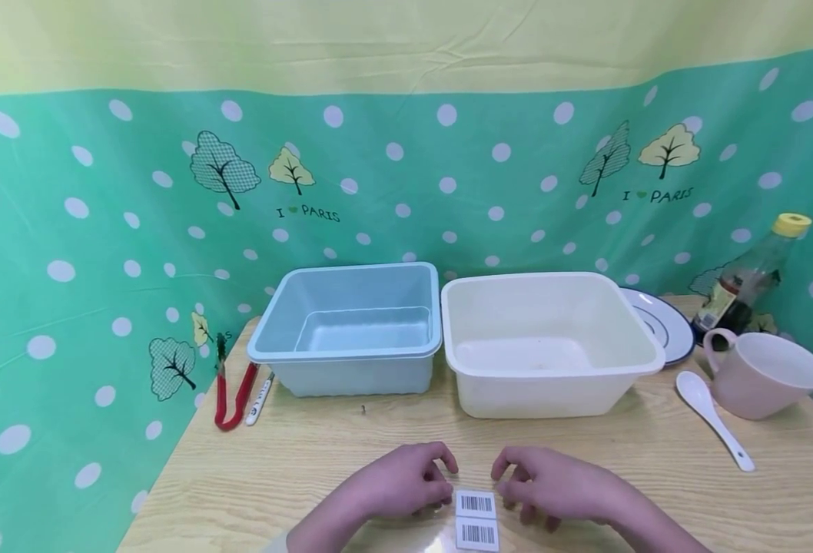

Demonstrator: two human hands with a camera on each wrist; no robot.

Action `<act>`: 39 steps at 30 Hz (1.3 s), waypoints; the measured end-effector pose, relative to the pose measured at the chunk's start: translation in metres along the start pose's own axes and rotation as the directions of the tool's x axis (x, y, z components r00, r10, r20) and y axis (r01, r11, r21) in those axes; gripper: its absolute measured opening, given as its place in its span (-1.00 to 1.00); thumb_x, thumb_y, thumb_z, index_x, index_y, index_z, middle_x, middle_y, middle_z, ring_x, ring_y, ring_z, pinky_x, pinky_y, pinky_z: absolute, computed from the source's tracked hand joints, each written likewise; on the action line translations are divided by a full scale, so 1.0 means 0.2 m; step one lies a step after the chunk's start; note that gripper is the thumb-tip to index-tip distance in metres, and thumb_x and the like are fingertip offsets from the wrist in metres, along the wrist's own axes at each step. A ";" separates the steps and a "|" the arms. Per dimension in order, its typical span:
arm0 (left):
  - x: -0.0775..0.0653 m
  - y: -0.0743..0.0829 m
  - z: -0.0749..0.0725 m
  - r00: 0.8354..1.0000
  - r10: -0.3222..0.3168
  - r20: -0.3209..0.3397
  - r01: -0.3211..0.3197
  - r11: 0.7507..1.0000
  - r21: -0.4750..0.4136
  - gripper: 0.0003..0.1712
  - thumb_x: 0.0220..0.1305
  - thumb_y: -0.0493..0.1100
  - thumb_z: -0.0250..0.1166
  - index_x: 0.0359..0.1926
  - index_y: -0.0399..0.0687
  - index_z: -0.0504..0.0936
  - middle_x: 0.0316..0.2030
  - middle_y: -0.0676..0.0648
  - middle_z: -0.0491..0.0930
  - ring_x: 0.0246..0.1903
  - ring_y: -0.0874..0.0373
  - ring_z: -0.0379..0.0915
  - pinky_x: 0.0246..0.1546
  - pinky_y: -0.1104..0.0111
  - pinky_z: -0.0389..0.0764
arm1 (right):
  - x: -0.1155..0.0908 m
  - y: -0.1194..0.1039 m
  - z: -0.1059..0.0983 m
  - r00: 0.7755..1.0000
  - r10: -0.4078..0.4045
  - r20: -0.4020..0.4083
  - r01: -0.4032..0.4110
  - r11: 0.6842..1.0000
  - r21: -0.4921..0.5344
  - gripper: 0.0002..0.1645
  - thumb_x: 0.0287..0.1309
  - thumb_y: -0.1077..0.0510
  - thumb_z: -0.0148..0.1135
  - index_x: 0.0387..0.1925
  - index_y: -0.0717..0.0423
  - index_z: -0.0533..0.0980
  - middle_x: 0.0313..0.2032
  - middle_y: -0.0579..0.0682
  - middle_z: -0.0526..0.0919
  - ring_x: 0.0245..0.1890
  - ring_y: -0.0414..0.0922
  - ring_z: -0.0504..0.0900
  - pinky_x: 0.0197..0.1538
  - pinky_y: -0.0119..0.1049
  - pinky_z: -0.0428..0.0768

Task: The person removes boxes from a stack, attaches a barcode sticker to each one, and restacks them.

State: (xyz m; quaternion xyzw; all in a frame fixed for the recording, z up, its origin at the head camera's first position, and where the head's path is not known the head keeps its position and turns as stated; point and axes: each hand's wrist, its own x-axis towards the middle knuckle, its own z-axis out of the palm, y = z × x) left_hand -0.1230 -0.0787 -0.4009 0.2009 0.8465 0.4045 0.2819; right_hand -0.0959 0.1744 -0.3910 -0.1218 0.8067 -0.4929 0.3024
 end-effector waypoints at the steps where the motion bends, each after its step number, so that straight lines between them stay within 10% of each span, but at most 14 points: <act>1: 0.00 0.00 0.01 1.000 -0.005 0.003 0.005 1.000 -0.012 -0.81 0.31 -0.25 0.34 -0.07 -0.04 0.58 -0.45 0.10 0.66 -0.51 0.18 0.56 -0.51 0.35 0.57 | 0.00 0.00 0.00 1.000 0.012 0.004 -0.012 1.000 0.003 -0.79 0.39 0.16 0.17 -0.02 0.18 0.50 -0.37 0.04 0.63 -0.43 0.02 0.61 -0.53 -0.17 0.54; 20: 0.04 -0.02 0.05 0.997 0.021 0.070 0.000 0.958 -0.288 -0.78 0.34 -0.38 0.28 -0.02 -0.17 0.59 -0.31 -0.03 0.60 -0.32 0.08 0.59 -0.41 0.24 0.69 | 0.01 0.01 0.02 0.999 0.032 0.033 -0.034 0.997 0.066 -0.72 0.36 0.26 0.13 0.05 0.26 0.47 -0.34 0.07 0.66 -0.35 0.03 0.63 -0.53 -0.21 0.54; 33: 0.08 -0.03 0.10 0.994 0.109 0.012 -0.107 0.988 -0.111 -0.61 -0.03 -0.48 0.46 -0.21 0.01 0.67 -0.42 0.10 0.55 -0.47 0.32 0.46 -0.39 0.47 0.54 | 0.03 0.02 0.01 1.000 -0.022 0.018 0.021 0.999 0.041 -0.71 0.33 0.26 0.14 0.05 0.26 0.48 -0.29 0.05 0.66 -0.32 0.04 0.63 -0.46 -0.17 0.57; 39: 0.09 -0.01 0.10 0.991 0.104 -0.089 -0.117 0.979 -0.165 -0.63 -0.03 -0.48 0.46 -0.26 0.02 0.67 -0.42 0.10 0.56 -0.48 0.28 0.49 -0.42 0.46 0.56 | 0.05 0.00 0.00 0.971 -0.176 -0.161 0.156 0.980 -0.127 -0.71 0.34 0.12 0.25 0.01 0.18 0.57 -0.25 -0.06 0.65 -0.26 -0.07 0.60 -0.33 -0.29 0.57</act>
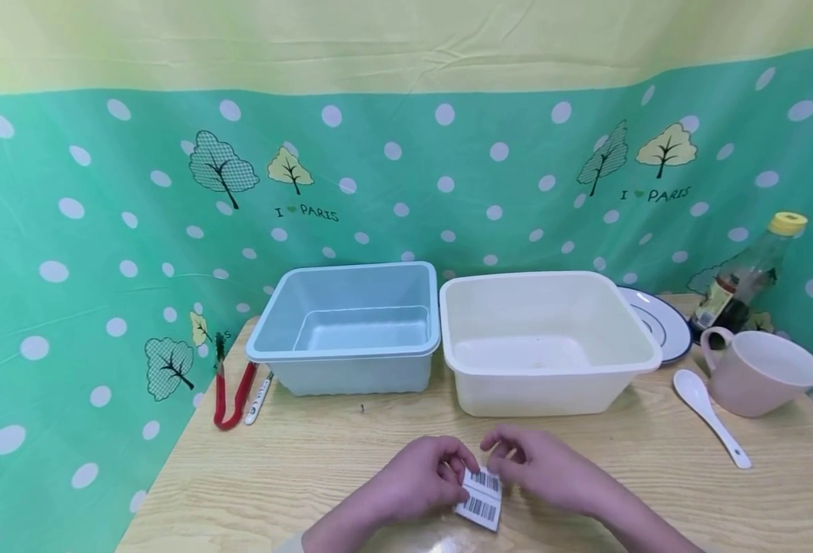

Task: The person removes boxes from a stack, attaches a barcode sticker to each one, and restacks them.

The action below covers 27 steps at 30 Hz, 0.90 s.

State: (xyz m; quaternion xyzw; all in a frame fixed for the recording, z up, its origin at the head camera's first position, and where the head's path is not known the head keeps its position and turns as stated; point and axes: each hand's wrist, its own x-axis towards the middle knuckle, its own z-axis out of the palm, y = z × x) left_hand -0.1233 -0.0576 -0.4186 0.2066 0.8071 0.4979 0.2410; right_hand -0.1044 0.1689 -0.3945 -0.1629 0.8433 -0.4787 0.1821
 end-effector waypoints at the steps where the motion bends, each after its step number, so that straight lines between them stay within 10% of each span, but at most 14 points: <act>1: 0.00 0.01 0.00 1.000 0.004 -0.020 -0.005 1.000 -0.027 -0.64 -0.02 -0.47 0.46 -0.25 0.01 0.67 -0.42 0.09 0.57 -0.46 0.27 0.50 -0.40 0.46 0.57 | 0.00 -0.01 0.00 0.999 -0.025 -0.048 0.024 0.999 -0.035 -0.72 0.33 0.10 0.28 -0.01 0.15 0.59 -0.25 -0.10 0.66 -0.25 -0.10 0.60 -0.30 -0.30 0.58; 13: 0.01 0.09 0.00 0.975 0.096 -0.198 -0.154 0.942 -0.300 -0.76 0.14 -0.41 0.44 -0.16 -0.16 0.69 -0.29 -0.09 0.67 -0.29 0.15 0.62 -0.25 0.45 0.66 | -0.01 -0.08 0.03 0.922 -0.268 -0.279 0.201 0.948 -0.246 -0.87 0.20 0.14 0.44 -0.24 -0.18 0.69 -0.24 -0.37 0.65 -0.18 -0.26 0.62 -0.07 -0.24 0.64; 20: 0.02 0.12 0.02 0.956 0.116 -0.268 -0.205 0.920 -0.333 -0.76 0.12 -0.39 0.47 -0.16 -0.22 0.70 -0.29 -0.13 0.70 -0.30 0.16 0.63 -0.22 0.44 0.66 | -0.01 -0.08 0.05 0.866 -0.327 -0.377 0.241 0.936 -0.258 -0.88 0.15 0.08 0.50 -0.27 -0.19 0.70 -0.27 -0.38 0.66 -0.23 -0.29 0.63 -0.13 -0.31 0.64; 27: 0.00 0.13 0.04 0.951 0.129 -0.281 -0.216 0.928 -0.305 -0.78 0.13 -0.40 0.45 -0.17 -0.19 0.71 -0.28 -0.15 0.71 -0.30 0.18 0.63 -0.22 0.43 0.67 | -0.01 -0.09 0.06 0.866 -0.280 -0.415 0.194 0.952 -0.237 -0.83 0.09 0.10 0.53 -0.35 -0.25 0.68 -0.33 -0.43 0.64 -0.27 -0.35 0.63 -0.08 -0.16 0.67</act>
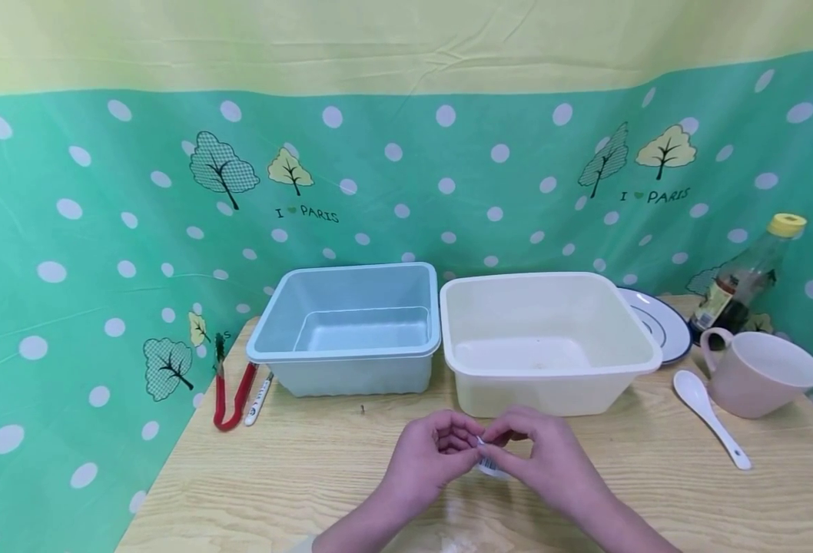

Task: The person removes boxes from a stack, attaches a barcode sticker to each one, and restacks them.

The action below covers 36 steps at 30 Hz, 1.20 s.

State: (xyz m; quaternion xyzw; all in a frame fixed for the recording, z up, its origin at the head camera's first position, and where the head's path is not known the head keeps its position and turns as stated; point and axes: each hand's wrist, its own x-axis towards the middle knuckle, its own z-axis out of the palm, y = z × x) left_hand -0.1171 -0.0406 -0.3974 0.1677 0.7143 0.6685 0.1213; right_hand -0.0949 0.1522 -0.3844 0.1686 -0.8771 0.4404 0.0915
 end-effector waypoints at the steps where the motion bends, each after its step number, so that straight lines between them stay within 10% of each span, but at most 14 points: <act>1: 0.00 0.00 0.00 1.000 0.007 0.001 -0.007 1.000 0.003 -0.79 0.13 -0.40 0.44 -0.17 -0.19 0.71 -0.29 -0.15 0.71 -0.30 0.18 0.63 -0.22 0.43 0.67 | 0.00 0.00 0.00 1.000 0.007 -0.001 -0.007 1.000 0.003 -0.83 0.09 0.12 0.53 -0.36 -0.25 0.68 -0.34 -0.42 0.65 -0.28 -0.35 0.63 -0.08 -0.16 0.67; 36: 0.03 -0.05 -0.04 0.997 -0.073 -0.014 0.073 0.997 -0.031 -0.63 0.06 -0.49 0.43 -0.07 -0.24 0.64 -0.29 -0.14 0.68 -0.31 0.12 0.61 -0.27 0.43 0.67 | 0.06 0.02 -0.19 0.968 0.244 -0.053 -0.243 0.970 0.029 -0.94 0.18 0.24 0.45 -0.30 0.05 0.71 -0.33 -0.13 0.73 -0.28 -0.18 0.68 -0.21 -0.37 0.66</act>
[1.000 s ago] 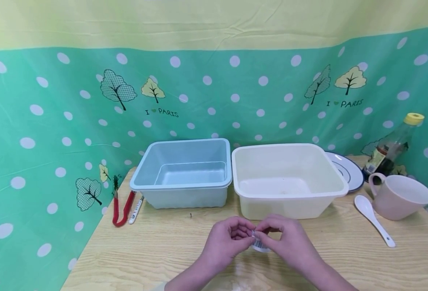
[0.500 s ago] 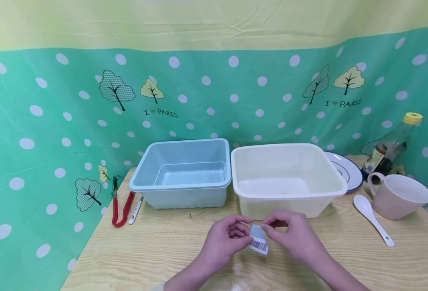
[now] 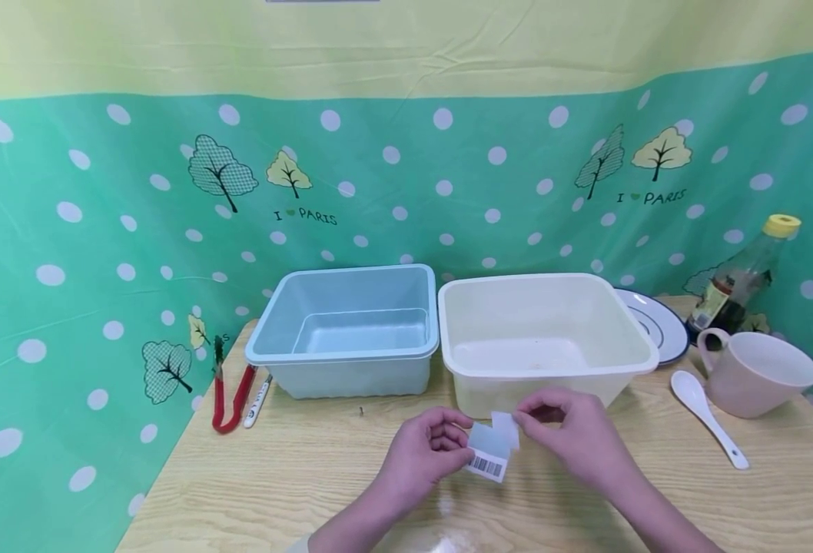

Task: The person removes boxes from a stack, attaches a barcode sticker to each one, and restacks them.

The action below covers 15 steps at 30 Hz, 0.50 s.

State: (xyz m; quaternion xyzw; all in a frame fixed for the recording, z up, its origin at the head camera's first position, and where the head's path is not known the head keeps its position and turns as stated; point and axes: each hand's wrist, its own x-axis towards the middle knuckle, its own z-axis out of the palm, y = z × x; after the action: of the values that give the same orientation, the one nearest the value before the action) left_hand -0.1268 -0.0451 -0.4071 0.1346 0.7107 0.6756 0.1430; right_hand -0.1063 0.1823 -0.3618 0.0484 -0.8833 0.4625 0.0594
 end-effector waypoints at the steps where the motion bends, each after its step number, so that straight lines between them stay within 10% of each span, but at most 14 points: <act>1: 0.00 -0.01 0.00 1.000 -0.003 0.004 0.003 1.000 0.002 -0.63 0.06 -0.49 0.43 -0.07 -0.25 0.64 -0.29 -0.15 0.68 -0.31 0.12 0.61 -0.27 0.44 0.67 | 0.00 0.00 -0.01 1.000 0.004 -0.001 -0.004 1.000 -0.002 -0.94 0.18 0.24 0.45 -0.30 0.05 0.71 -0.33 -0.12 0.72 -0.28 -0.18 0.67 -0.22 -0.37 0.66; 8: 0.02 -0.05 -0.03 0.995 -0.075 0.062 0.072 0.996 0.051 -0.59 0.03 -0.53 0.40 -0.06 -0.25 0.62 -0.33 -0.14 0.65 -0.36 0.13 0.58 -0.35 0.48 0.63 | 0.00 -0.01 -0.04 1.000 0.024 -0.005 -0.024 1.000 -0.015 -0.96 0.20 0.21 0.43 -0.28 0.06 0.71 -0.34 -0.12 0.72 -0.29 -0.18 0.66 -0.22 -0.38 0.65; 15: 0.00 -0.07 -0.04 0.973 -0.170 0.157 0.116 0.945 0.306 -0.53 -0.05 -0.52 0.46 -0.09 -0.11 0.62 -0.41 0.00 0.60 -0.44 0.19 0.53 -0.45 0.43 0.57 | 0.01 -0.01 -0.04 0.997 0.053 0.051 -0.054 0.998 0.037 -0.92 0.19 0.18 0.45 -0.28 0.08 0.71 -0.33 -0.11 0.72 -0.28 -0.16 0.65 -0.22 -0.36 0.65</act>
State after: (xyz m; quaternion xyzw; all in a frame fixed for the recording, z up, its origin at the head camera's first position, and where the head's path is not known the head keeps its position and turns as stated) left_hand -0.1302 -0.0538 -0.4217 0.1632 0.7952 0.5349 0.2344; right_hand -0.1069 0.1879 -0.3564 0.0375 -0.8764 0.4794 0.0238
